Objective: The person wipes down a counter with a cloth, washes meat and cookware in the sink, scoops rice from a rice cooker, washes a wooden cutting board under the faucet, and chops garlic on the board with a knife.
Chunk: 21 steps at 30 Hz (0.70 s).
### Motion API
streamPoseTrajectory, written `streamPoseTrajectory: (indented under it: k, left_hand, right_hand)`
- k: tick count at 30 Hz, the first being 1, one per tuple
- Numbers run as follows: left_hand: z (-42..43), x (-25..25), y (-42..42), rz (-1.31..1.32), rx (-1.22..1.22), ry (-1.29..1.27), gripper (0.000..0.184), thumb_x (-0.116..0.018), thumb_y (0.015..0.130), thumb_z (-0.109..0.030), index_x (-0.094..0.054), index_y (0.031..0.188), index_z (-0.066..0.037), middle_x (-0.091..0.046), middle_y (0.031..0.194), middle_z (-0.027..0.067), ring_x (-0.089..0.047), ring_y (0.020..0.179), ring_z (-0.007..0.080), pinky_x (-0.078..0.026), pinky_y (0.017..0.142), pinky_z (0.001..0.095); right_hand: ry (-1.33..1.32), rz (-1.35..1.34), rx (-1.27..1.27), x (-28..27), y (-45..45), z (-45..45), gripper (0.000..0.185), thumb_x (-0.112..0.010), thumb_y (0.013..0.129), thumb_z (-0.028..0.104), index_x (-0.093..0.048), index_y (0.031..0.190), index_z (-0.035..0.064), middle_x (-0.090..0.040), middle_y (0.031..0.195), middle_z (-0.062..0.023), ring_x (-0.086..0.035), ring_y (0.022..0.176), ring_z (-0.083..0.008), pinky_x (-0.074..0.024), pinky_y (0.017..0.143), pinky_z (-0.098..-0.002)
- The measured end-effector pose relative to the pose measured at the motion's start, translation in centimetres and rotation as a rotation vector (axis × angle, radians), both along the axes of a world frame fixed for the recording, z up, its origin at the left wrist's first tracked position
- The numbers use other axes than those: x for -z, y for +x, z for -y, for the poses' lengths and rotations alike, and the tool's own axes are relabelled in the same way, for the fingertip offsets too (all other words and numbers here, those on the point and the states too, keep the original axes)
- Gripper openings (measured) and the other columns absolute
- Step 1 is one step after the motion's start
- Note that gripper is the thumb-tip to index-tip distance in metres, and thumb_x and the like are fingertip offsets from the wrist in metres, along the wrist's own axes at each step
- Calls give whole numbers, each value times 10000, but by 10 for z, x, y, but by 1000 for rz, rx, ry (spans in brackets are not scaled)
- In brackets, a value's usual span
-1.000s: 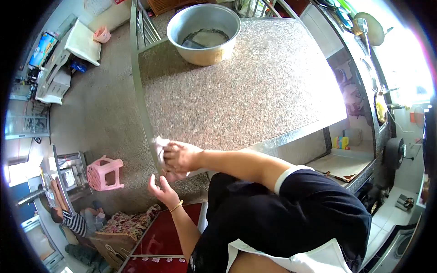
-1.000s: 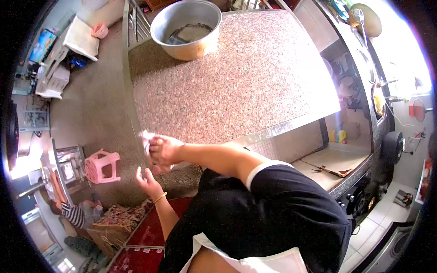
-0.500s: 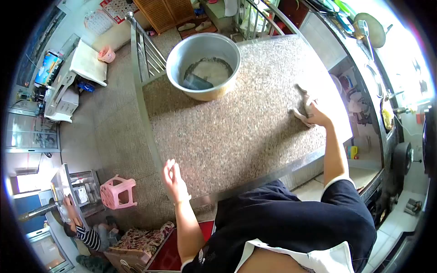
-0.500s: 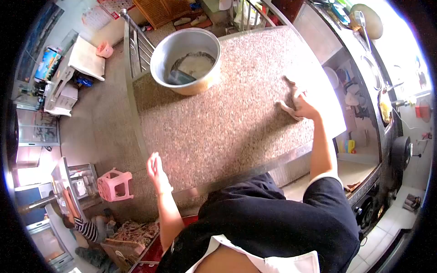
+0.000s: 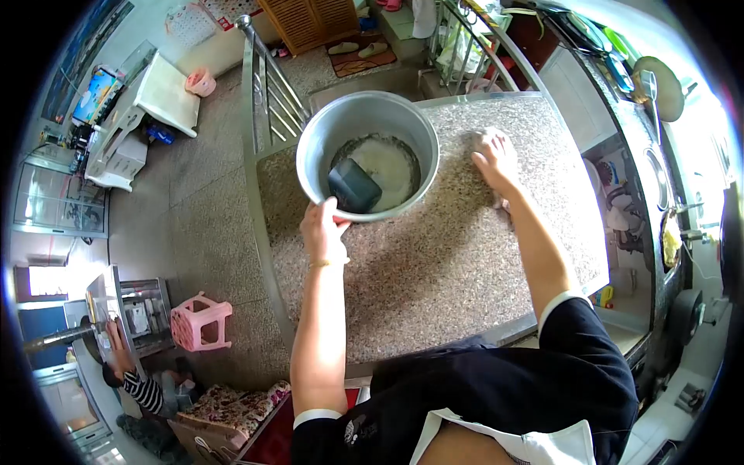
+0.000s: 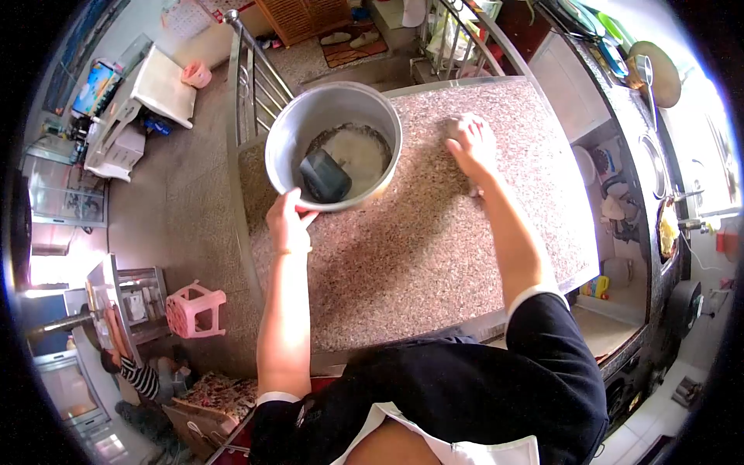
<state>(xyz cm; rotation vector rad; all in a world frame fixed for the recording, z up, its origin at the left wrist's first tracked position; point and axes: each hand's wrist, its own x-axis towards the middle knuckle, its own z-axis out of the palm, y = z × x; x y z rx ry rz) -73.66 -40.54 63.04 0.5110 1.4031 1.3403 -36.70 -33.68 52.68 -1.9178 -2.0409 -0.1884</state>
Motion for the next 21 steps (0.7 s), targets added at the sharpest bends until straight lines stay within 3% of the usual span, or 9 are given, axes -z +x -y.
streamPoseTrajectory:
  k: [5,9,11,14,15,18,19,20,21]
  left_hand:
    - [94,-22,-90,240,-127,197,399,-566,818,-201,-505,1126,45,-595,1051,148,-599,946,226,-513,797,343]
    - [172,-67,-145,-64,-525,189,366,-548,844,-226,-541,1081,52,-594,1057,167,-592,960,242,-511,814,366]
    - [207,-71,-174,-295,-610,194,373,-534,867,-248,-538,1083,57,-583,1034,178,-578,978,253,-516,815,377]
    - [270,-54,-223,-725,-539,213,424,-514,839,8,-405,1248,14,-416,1192,190,-471,1093,323,-505,889,477]
    - [280,-56,-233,-591,-695,137,376,-542,852,-64,-439,1200,34,-446,1094,183,-483,1037,294,-518,873,468]
    - [283,-65,-208,-607,-813,56,331,-559,870,-167,-495,1100,62,-464,1029,168,-481,1016,264,-522,869,466]
    - [312,-41,-248,-276,-911,97,369,-547,877,-277,-541,1113,6,-543,1039,157,-546,987,240,-516,838,450]
    - [322,-38,-248,-268,-929,91,369,-547,877,-277,-541,1113,6,-543,1039,157,-546,987,240,-516,838,450]
    - [331,-39,-245,-208,-919,59,364,-552,875,-274,-545,1104,9,-547,1040,157,-547,983,240,-517,843,445]
  right_hand:
    - [-529,-234,-88,-53,-176,-18,565,-578,835,352,-425,1298,68,-374,1338,-207,-307,1275,-324,-228,1070,-459]
    - [-701,-35,-673,-35,-338,65,540,-388,934,306,-249,1419,113,-156,1493,-134,-82,1392,-260,-38,1139,-430]
    - [-745,-22,-1059,-48,-382,135,514,-403,922,268,-285,1375,56,-238,1439,-141,-164,1356,-262,-94,1130,-441]
    - [-365,-195,-1367,-2,-380,243,435,-495,862,162,-427,1247,-29,-466,1286,-164,-369,1260,-272,-194,1101,-458]
    - [-254,-411,-1359,13,-360,263,417,-507,850,142,-442,1224,-31,-470,1277,-155,-375,1254,-269,-207,1094,-468]
    - [-732,273,-1004,-34,-298,225,490,-533,816,121,-396,1275,18,-446,1281,-196,-378,1263,-335,-312,1060,-480]
    - [-185,2,-902,13,-256,216,445,-513,837,116,-396,1241,-26,-486,1198,-229,-503,1117,-317,-481,922,-393]
    - [-836,84,-536,-69,-222,164,346,-397,903,66,-391,1235,-33,-469,1179,-259,-529,1064,-228,-499,901,-408]
    - [-796,101,-224,-60,-181,124,324,-393,906,89,-412,1204,-35,-507,1102,-235,-559,964,-219,-519,830,-414]
